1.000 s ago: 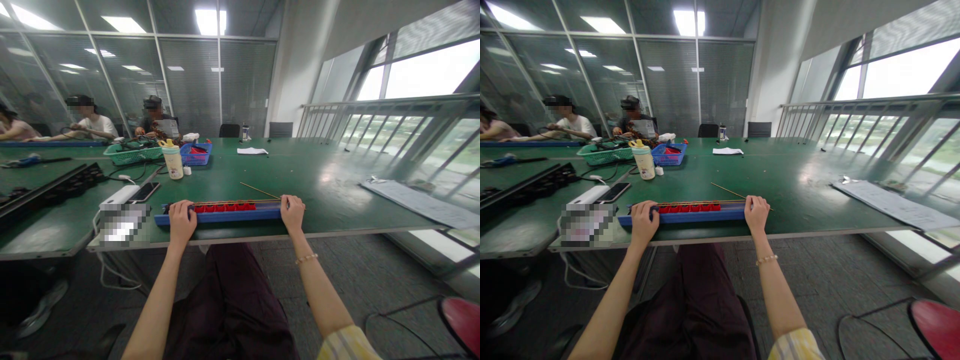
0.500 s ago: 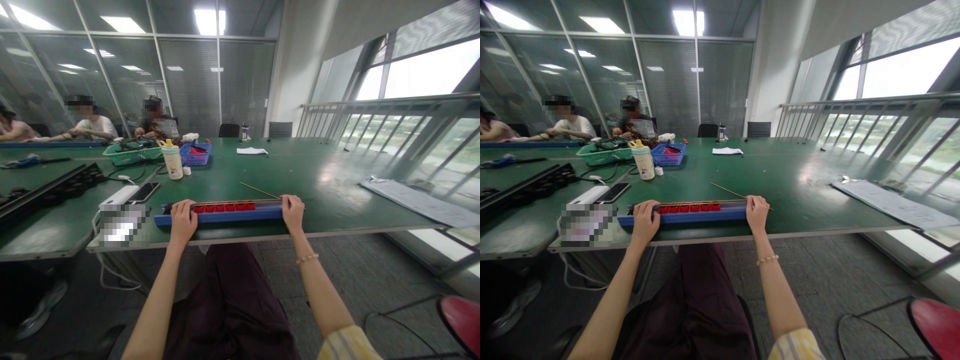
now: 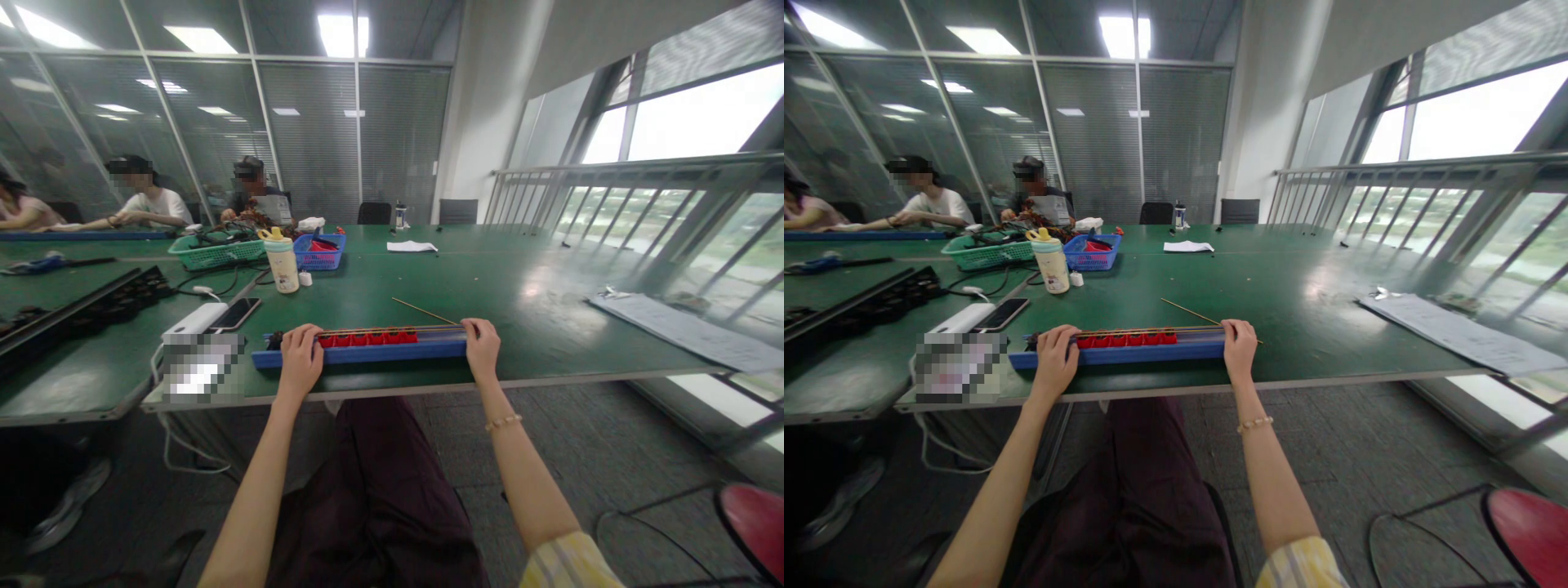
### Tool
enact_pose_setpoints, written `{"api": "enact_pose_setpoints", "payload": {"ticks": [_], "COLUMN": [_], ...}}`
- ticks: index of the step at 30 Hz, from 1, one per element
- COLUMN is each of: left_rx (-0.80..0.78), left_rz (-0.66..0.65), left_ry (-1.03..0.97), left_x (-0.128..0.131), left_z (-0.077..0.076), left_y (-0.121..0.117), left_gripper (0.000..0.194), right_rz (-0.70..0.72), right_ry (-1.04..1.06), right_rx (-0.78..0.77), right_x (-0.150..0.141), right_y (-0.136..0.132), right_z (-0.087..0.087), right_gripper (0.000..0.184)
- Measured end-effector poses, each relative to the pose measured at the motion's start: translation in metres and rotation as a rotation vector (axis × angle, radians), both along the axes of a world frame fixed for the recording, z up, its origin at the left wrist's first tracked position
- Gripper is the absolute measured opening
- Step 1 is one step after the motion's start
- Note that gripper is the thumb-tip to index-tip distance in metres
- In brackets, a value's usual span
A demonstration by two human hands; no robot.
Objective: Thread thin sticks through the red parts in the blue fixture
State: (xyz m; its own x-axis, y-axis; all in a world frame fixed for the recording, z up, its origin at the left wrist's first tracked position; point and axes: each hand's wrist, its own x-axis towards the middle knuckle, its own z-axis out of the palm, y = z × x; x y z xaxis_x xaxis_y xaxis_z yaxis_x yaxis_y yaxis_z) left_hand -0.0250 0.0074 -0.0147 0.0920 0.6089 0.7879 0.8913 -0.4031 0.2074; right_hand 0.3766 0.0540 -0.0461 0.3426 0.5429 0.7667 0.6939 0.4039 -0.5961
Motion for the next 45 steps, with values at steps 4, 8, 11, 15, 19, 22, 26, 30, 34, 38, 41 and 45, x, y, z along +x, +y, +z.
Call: {"api": "enact_pose_setpoints", "payload": {"ticks": [4, 8, 11, 15, 19, 22, 26, 30, 34, 38, 41, 45], "left_rx": [-0.011, -0.021, -0.024, -0.016, 0.006, 0.019, 0.007, -0.004, 0.001, -0.012, -0.03, -0.022], "left_rz": [0.001, 0.008, 0.01, 0.009, 0.011, 0.012, 0.014, 0.01, 0.007, 0.009, 0.005, 0.001], "left_ry": [0.004, 0.002, 0.003, 0.008, -0.013, -0.044, -0.03, -0.014, -0.003, -0.024, -0.03, -0.03], "left_x": [0.001, 0.001, 0.001, 0.001, 0.001, 0.001, 0.002, 0.002, 0.002, 0.003, 0.004, 0.006], "left_z": [0.001, 0.002, 0.003, 0.002, 0.0, -0.001, 0.0, 0.001, 0.001, 0.001, 0.002, 0.003], "left_y": [-0.001, -0.002, -0.002, -0.002, -0.001, -0.001, -0.002, -0.004, -0.005, -0.008, -0.01, -0.011], "left_gripper": [0.028, 0.028, 0.029, 0.029, 0.031, 0.032, 0.028, 0.026, 0.024, 0.023, 0.024, 0.022], "right_rz": [-0.018, -0.009, -0.011, -0.035, -0.074, -0.114, -0.179, -0.19, -0.152, -0.114, -0.115, -0.082], "right_ry": [0.023, 0.038, 0.041, 0.018, 0.01, 0.082, 0.239, 0.402, 0.58, 0.683, 0.714, 0.722], "right_rx": [-0.007, -0.024, -0.028, -0.024, -0.037, -0.054, -0.074, -0.058, -0.02, 0.006, 0.01, 0.034], "right_x": [0.002, 0.004, 0.004, 0.003, 0.005, 0.008, 0.013, 0.016, 0.017, 0.018, 0.018, 0.018], "right_y": [0.002, 0.004, 0.004, 0.004, 0.005, 0.006, 0.006, 0.006, 0.008, 0.01, 0.009, 0.007], "right_z": [-0.003, -0.005, -0.005, -0.004, -0.005, -0.008, -0.01, -0.013, -0.016, -0.017, -0.017, -0.016], "right_gripper": [0.046, 0.046, 0.045, 0.043, 0.045, 0.047, 0.052, 0.049, 0.047, 0.047, 0.048, 0.046]}}
